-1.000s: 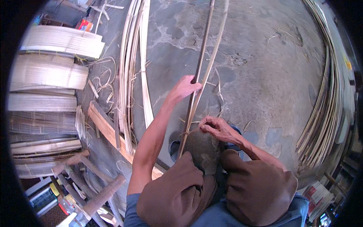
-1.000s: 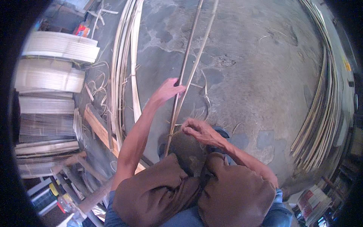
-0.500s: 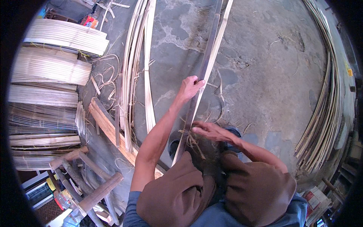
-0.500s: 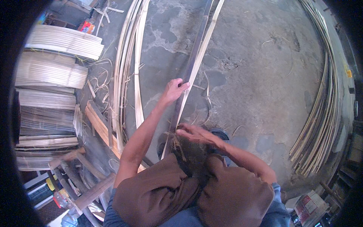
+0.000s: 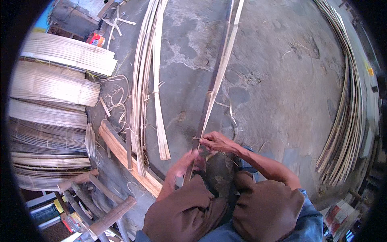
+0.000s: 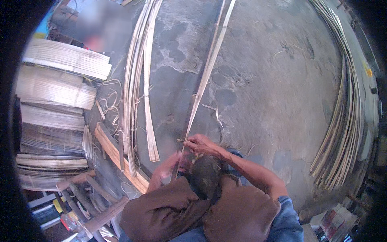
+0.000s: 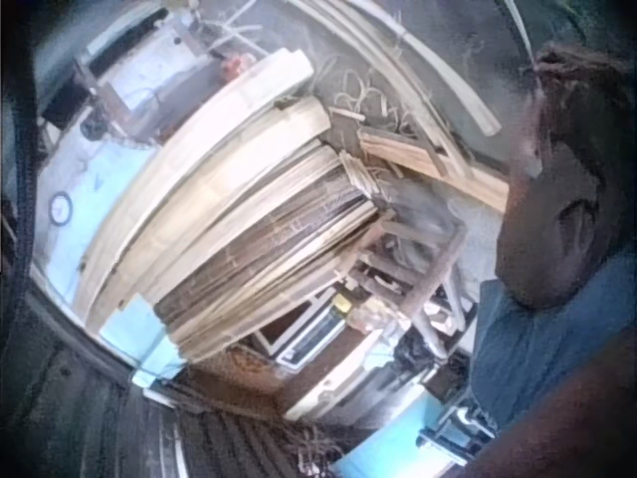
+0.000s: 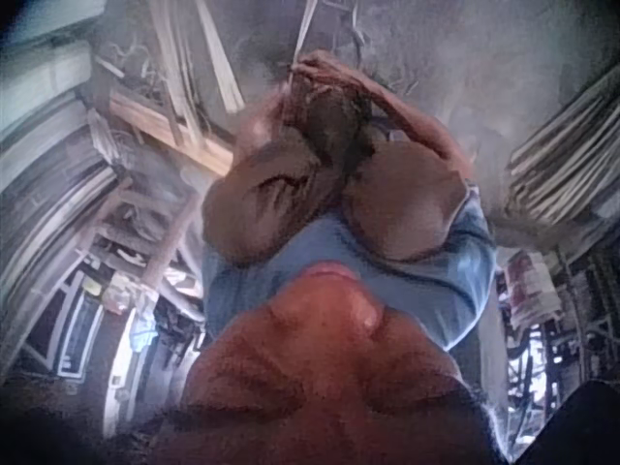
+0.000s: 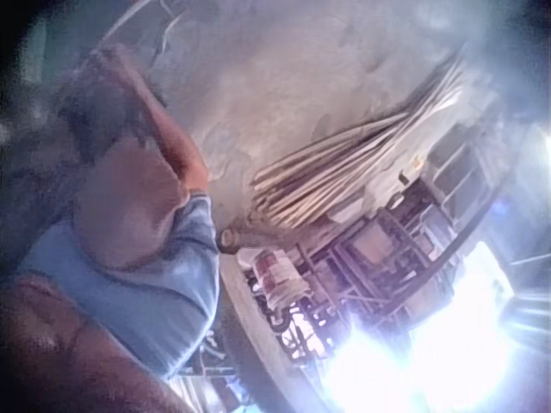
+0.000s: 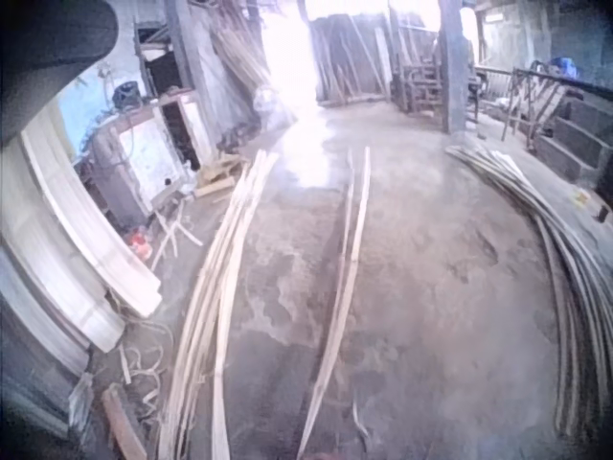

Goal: The person repeatedly picks up thin wooden strips from a pile on the floor, aligns them side-by-side, and places them into a growing stack. The person handles the strips one at a time, occasionally adjusting their position before adding them to the stack.

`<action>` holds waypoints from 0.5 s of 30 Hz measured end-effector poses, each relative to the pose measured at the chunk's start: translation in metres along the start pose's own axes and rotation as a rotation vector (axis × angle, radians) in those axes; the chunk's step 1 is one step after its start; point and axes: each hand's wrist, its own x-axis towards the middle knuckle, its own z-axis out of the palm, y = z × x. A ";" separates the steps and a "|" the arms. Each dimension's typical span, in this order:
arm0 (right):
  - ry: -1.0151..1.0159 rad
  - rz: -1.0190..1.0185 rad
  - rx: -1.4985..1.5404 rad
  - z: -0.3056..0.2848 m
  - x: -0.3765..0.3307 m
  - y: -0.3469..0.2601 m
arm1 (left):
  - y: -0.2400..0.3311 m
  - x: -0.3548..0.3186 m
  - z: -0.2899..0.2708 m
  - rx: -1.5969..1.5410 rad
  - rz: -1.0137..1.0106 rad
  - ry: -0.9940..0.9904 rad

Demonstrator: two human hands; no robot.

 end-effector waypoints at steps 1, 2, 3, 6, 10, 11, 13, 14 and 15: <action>-0.011 0.011 -0.010 -0.001 0.001 0.004 | -0.010 -0.008 0.004 -0.054 -0.047 -0.033; -0.008 0.027 -0.027 -0.004 0.000 0.007 | -0.019 -0.012 -0.002 -0.023 -0.020 -0.038; 0.004 0.022 0.063 -0.002 -0.004 0.006 | -0.025 -0.014 -0.015 0.005 0.019 -0.048; -0.051 0.267 0.313 -0.004 -0.012 0.026 | -0.036 -0.008 -0.014 0.109 0.086 0.080; -0.091 0.208 0.486 -0.005 -0.014 0.025 | -0.046 0.008 -0.009 0.232 0.214 0.180; -0.049 0.185 0.566 -0.001 -0.017 0.014 | -0.045 0.009 -0.008 0.174 0.196 0.164; 0.006 0.143 0.557 0.003 -0.016 0.003 | -0.040 0.001 -0.005 0.058 0.147 0.140; -0.048 0.085 0.305 0.003 -0.019 0.000 | -0.037 -0.005 0.000 0.082 0.166 0.161; -0.103 0.025 0.053 -0.001 -0.024 -0.003 | -0.032 -0.009 0.007 0.105 0.184 0.184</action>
